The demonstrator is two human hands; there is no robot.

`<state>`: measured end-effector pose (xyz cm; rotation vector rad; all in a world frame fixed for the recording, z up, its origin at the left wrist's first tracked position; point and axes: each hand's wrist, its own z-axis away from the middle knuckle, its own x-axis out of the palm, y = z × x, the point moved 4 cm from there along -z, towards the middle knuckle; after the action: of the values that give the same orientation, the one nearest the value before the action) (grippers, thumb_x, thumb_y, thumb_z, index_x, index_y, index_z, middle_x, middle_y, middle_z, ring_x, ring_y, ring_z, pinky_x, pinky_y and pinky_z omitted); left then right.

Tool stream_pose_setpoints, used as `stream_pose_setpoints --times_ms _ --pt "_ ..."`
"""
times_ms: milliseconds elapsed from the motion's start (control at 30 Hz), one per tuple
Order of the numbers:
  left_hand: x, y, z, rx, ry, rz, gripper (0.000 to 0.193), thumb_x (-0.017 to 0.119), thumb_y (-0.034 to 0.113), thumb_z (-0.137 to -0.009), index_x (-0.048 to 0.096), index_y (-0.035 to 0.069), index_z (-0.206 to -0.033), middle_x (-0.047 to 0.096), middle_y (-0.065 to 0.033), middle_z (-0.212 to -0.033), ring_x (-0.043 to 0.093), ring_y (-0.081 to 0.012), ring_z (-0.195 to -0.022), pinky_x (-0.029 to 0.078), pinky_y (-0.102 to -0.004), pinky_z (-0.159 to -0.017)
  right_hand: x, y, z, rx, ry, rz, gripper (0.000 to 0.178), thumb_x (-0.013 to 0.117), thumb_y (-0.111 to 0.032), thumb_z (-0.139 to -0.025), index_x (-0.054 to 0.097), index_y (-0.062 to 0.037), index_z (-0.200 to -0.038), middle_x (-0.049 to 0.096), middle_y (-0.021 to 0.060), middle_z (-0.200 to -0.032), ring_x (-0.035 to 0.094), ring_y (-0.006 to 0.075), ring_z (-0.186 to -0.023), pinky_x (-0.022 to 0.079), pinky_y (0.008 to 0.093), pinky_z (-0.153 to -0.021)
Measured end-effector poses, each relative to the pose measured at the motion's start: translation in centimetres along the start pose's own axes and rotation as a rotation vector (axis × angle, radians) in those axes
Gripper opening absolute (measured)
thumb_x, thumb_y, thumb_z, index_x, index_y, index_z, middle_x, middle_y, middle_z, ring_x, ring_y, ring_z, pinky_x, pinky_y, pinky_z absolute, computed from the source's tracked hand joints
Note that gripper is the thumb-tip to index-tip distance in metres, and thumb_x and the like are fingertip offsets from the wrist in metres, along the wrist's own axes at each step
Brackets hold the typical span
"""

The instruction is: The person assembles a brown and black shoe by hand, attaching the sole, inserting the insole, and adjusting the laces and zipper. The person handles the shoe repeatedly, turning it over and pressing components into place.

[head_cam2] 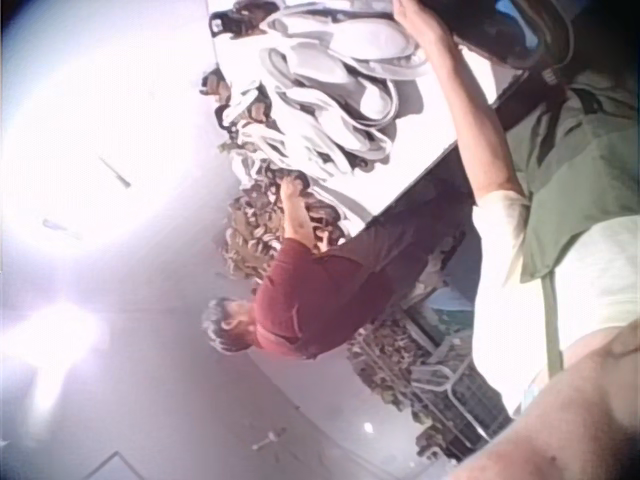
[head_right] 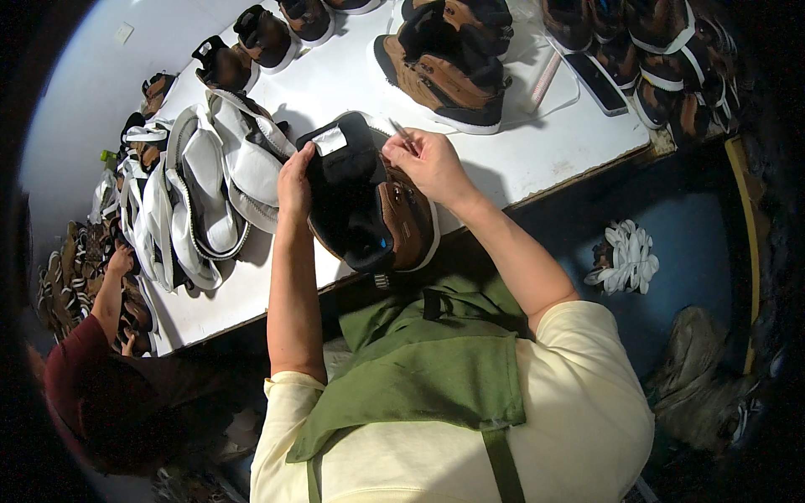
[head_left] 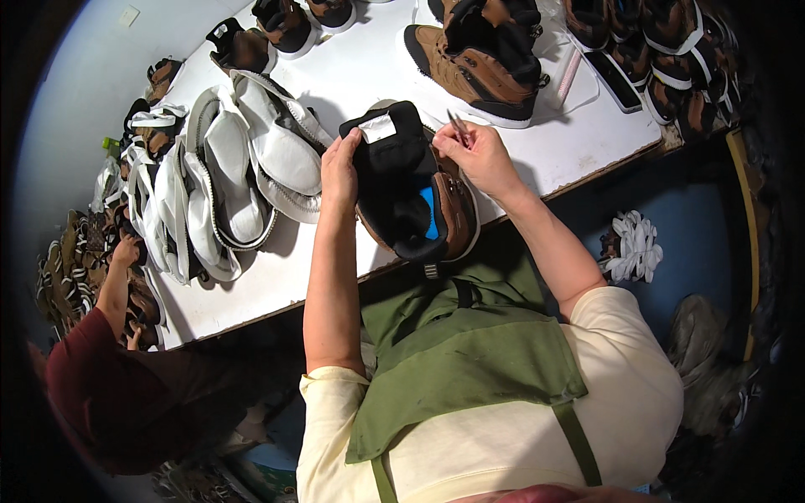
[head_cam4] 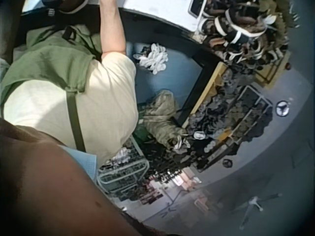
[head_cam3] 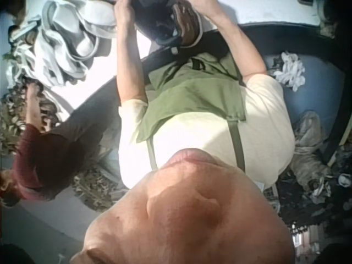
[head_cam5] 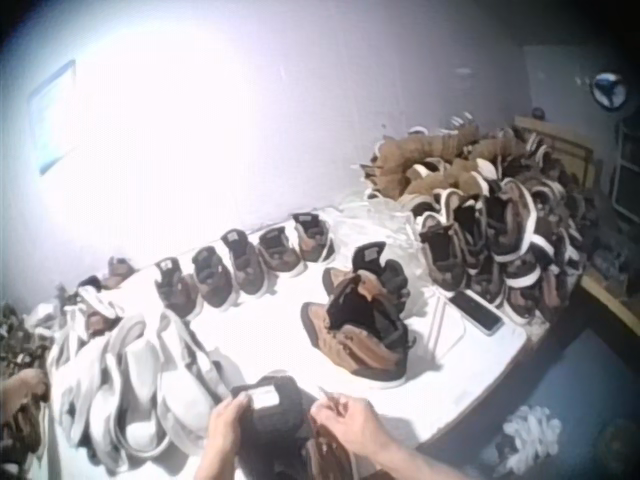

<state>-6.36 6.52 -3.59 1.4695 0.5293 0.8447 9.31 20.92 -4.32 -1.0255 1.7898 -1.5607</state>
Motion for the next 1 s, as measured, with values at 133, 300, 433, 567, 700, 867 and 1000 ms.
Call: stream_pose_setpoints --times_ms 133,300,433,567,700,867,1000 --pt "-0.1 -0.1 -0.3 -0.012 0.008 -0.055 0.026 0.052 0.022 -0.093 0.064 -0.002 -0.094 0.064 -0.0039 -0.089 0.057 -0.0106 -0.077 0.045 -0.0241 -0.072 -1.1 0.4 0.2 -0.002 0.150 0.088 0.015 0.063 -0.017 -0.094 0.064 -0.0022 -0.088 0.058 -0.0026 -0.073 0.044 0.0027 -0.062 0.036 0.0195 -0.058" --pt "-0.4 -1.0 -0.6 -0.099 -0.018 0.033 0.027 0.051 0.021 -0.092 0.064 -0.002 -0.097 0.065 -0.0059 -0.090 0.059 -0.0132 -0.080 0.046 -0.0249 -0.075 -1.0 -0.8 0.9 0.055 0.139 0.011 0.018 0.063 -0.020 -0.094 0.062 -0.0019 -0.092 0.058 -0.0027 -0.075 0.037 0.0011 -0.058 0.031 0.0188 -0.054" --pt "0.1 -0.7 -0.1 -0.259 -0.058 0.182 0.031 0.051 0.024 -0.094 0.064 -0.001 -0.106 0.067 -0.0091 -0.099 0.062 -0.0186 -0.089 0.047 -0.0290 -0.083 0.0 -1.7 0.1 0.038 0.089 0.134 0.027 0.070 -0.025 -0.090 0.061 0.0006 -0.090 0.055 -0.0023 -0.074 0.044 0.0036 -0.066 0.038 0.0204 -0.059" --pt "-0.2 -1.1 -0.3 -0.355 -0.124 0.224 0.041 0.052 0.029 -0.096 0.057 -0.004 -0.120 0.065 -0.0156 -0.115 0.062 -0.0260 -0.103 0.045 -0.0361 -0.096 0.9 -1.2 -0.9 -0.017 0.048 0.278 0.032 0.074 -0.026 -0.086 0.060 0.0019 -0.080 0.050 -0.0025 -0.066 0.043 0.0050 -0.063 0.038 0.0227 -0.056" --pt "-0.3 -0.8 -0.1 -0.423 -0.227 0.248 0.044 0.049 0.029 -0.097 0.053 -0.005 -0.125 0.063 -0.0169 -0.118 0.061 -0.0271 -0.105 0.044 -0.0374 -0.097 1.1 -1.5 -0.9 -0.032 0.075 0.391 0.033 0.066 -0.024 -0.091 0.060 0.0029 -0.073 0.049 -0.0012 -0.060 0.041 0.0064 -0.058 0.037 0.0255 -0.053" --pt "0.1 -0.3 0.3 -0.421 -0.215 0.228 0.047 0.049 0.029 -0.096 0.051 -0.003 -0.131 0.060 -0.0170 -0.126 0.059 -0.0285 -0.110 0.042 -0.0392 -0.099 -0.3 0.0 -1.2 -0.108 0.140 0.264 0.030 0.061 -0.023 -0.095 0.062 0.0020 -0.079 0.057 0.0010 -0.063 0.049 0.0077 -0.059 0.042 0.0255 -0.056" --pt "0.3 -0.2 0.3 -0.402 -0.235 0.246 0.048 0.049 0.028 -0.097 0.049 -0.004 -0.132 0.058 -0.0177 -0.129 0.057 -0.0287 -0.114 0.040 -0.0396 -0.102 -2.0 -0.2 -0.7 -0.035 0.242 0.108 0.023 0.061 -0.021 -0.096 0.063 -0.0013 -0.084 0.058 -0.0015 -0.072 0.042 0.0021 -0.055 0.032 0.0191 -0.050"
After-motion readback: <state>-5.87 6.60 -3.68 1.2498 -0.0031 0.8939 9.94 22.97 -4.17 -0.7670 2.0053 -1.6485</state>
